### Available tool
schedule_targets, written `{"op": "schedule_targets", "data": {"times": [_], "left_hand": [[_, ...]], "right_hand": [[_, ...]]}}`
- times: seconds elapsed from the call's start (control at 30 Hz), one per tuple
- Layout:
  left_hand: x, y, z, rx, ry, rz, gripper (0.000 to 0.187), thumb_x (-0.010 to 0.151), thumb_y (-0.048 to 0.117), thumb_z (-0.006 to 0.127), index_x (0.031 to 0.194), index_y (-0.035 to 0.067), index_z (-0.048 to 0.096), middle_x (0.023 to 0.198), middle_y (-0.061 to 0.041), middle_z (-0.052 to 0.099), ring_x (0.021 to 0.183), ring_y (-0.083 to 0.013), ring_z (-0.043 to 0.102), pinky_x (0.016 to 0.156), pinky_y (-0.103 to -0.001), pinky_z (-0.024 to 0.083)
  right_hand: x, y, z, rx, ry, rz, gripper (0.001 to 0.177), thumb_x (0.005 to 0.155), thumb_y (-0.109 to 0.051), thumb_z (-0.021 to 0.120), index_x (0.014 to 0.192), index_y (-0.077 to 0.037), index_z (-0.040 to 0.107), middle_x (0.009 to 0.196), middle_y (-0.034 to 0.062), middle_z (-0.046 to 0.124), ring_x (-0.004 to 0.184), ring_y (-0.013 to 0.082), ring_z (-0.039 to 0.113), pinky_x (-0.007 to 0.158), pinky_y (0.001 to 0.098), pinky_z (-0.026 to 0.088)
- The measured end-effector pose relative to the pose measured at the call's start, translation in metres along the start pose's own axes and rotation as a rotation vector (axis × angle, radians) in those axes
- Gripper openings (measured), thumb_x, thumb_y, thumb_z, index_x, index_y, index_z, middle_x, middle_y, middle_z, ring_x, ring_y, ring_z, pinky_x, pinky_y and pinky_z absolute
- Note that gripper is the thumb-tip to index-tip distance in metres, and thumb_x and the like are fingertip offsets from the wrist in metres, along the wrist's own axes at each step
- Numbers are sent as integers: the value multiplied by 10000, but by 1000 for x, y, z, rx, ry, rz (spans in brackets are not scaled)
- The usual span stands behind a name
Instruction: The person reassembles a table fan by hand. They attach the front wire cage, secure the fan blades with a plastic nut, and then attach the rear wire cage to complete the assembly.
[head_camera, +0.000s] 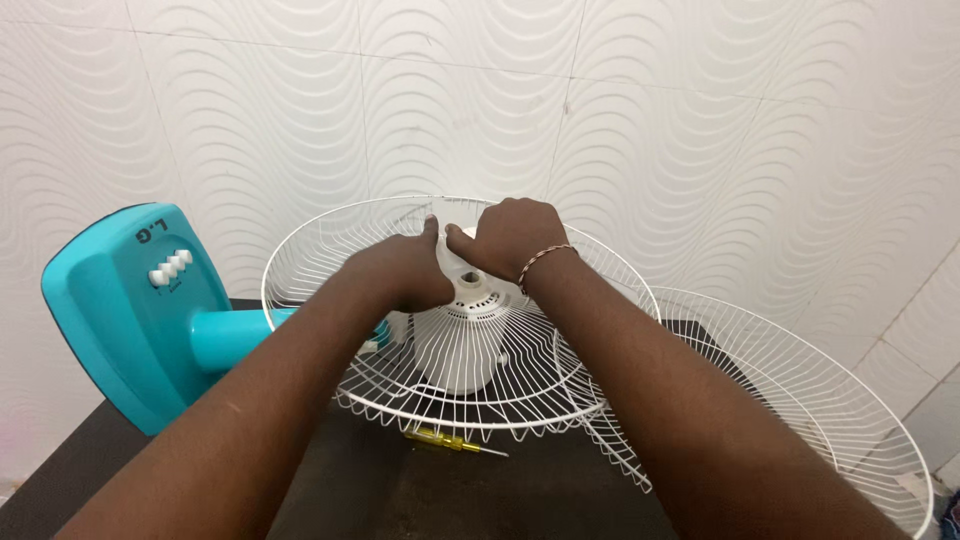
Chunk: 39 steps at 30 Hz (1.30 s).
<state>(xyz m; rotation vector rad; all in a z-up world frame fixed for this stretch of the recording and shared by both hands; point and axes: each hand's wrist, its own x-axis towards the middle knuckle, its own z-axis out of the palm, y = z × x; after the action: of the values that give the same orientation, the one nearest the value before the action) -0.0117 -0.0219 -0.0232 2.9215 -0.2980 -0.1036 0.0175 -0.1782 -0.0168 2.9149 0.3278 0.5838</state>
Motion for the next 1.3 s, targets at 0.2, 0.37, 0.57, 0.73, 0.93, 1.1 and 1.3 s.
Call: {"op": "schedule_targets", "data": {"times": [0.2, 0.37, 0.57, 0.73, 0.93, 1.1, 1.3], "left_hand": [[6, -4, -1, 57, -24, 52, 1061, 858, 88, 575, 1660, 47, -118, 1248, -260, 723, 1114, -345, 696, 1020, -432, 538], [13, -4, 2, 78, -12, 23, 1056, 844, 4, 575, 1658, 156, -80, 1266, -234, 668, 1095, -325, 700, 976, -444, 567], [13, -6, 1, 110, 20, 48, 1032, 848, -4, 553, 1668, 150, -54, 1172, -242, 721, 1012, -325, 733, 924, -440, 586], [5, -9, 0, 87, 5, 65, 1038, 851, 65, 593, 1660, 137, -53, 1148, -219, 726, 1021, -326, 723, 930, -425, 578], [7, -11, 2, 89, 14, 80, 1036, 854, 88, 614, 1657, 99, -39, 1161, -208, 728, 1051, -324, 715, 967, -431, 572], [11, -15, 5, 30, 58, 93, 959, 845, 42, 624, 1646, 133, 105, 1282, -200, 671, 1135, -328, 682, 995, -450, 559], [0, -17, 2, -76, -20, 4, 936, 866, 8, 603, 1659, 182, 137, 1305, -184, 683, 1152, -301, 727, 998, -443, 580]], "right_hand": [[4, 22, -3, 252, -87, -15, 797, 906, -764, 431, 782, -57, 778, 761, 144, 736, 740, 285, 725, 710, 438, 563], [6, 32, -9, 590, -131, 178, 658, 914, -651, 503, 834, -62, 786, 818, 145, 792, 815, 274, 772, 786, 425, 579], [1, 12, 6, 391, 114, 131, 555, 951, -546, 544, 1154, -38, 637, 1035, 156, 730, 957, 305, 715, 847, 459, 564], [11, 8, 24, 337, 138, -110, 493, 966, -526, 555, 1169, -86, 649, 1162, 185, 652, 1099, 350, 630, 962, 503, 488], [3, 0, 16, 142, 232, -31, 587, 924, -591, 603, 1089, -27, 627, 1103, 177, 639, 1091, 331, 633, 946, 512, 491], [-6, -20, -5, 226, 165, 76, 477, 922, -416, 583, 1152, 2, 571, 980, 183, 707, 831, 327, 731, 692, 461, 582], [-1, -38, -24, 62, -23, 147, 448, 968, -400, 581, 1147, 6, 641, 858, 149, 774, 778, 274, 767, 672, 415, 586]]}}
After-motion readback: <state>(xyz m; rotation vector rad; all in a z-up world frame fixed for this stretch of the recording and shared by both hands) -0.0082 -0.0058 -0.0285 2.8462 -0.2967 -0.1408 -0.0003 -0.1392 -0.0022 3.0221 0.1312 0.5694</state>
